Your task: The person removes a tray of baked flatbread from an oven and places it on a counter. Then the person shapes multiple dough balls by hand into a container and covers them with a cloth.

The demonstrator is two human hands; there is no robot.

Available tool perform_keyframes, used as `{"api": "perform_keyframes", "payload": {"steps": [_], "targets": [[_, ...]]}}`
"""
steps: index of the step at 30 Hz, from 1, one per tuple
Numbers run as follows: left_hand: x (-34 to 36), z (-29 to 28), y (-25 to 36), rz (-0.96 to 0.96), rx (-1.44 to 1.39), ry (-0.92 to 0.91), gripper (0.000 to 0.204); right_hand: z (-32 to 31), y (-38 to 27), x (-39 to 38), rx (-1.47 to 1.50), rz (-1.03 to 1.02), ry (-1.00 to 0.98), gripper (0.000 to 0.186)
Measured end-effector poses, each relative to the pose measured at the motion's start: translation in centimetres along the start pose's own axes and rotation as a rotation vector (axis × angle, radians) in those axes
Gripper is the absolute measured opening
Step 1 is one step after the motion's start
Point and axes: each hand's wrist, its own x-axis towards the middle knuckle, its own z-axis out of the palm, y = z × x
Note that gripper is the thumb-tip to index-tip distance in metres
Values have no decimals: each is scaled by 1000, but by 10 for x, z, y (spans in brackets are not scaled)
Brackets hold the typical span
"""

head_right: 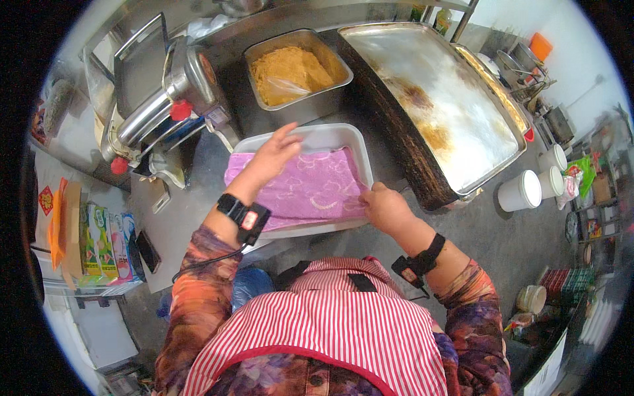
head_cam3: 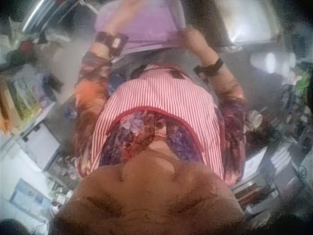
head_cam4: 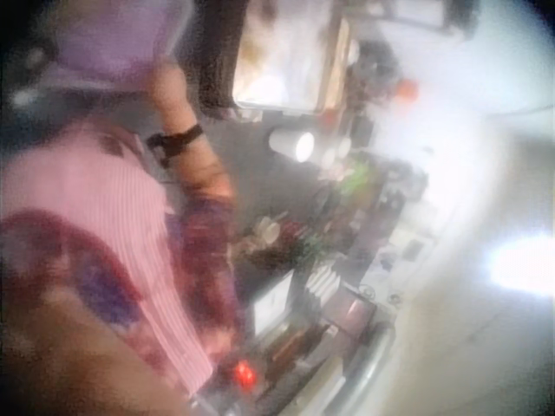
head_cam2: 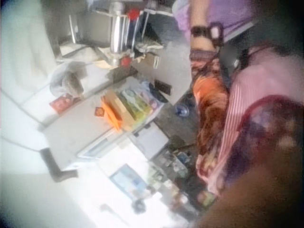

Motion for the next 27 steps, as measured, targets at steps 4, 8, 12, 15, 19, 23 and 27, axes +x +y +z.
{"api": "perform_keyframes", "payload": {"steps": [4, 8, 12, 15, 19, 23, 27], "targets": [[-31, -70, -42, 120, 824, 364, 46, 12, 13, 6, -77, -44, -55, 20], [-59, -114, -72, -70, 887, 495, 41, 13, 9, 18, -220, -23, -194, 23], [-57, -126, -73, -283, 808, 344, 30, 7, 4, 28, -304, 11, -293, 22], [-47, -125, -60, -223, 982, 277, 19, 1, 6, 30, -324, 77, -299, 20], [-27, -104, -52, -9, 1084, 255, 16, -1, 3, 27, -372, 61, -254, 19], [-13, -84, -57, 89, 1411, -59, 15, 0, -11, 26, -412, 28, -298, 17], [-6, -80, -61, 52, 1330, -29, 15, -2, -18, 43, -374, 12, -183, 20]]}}
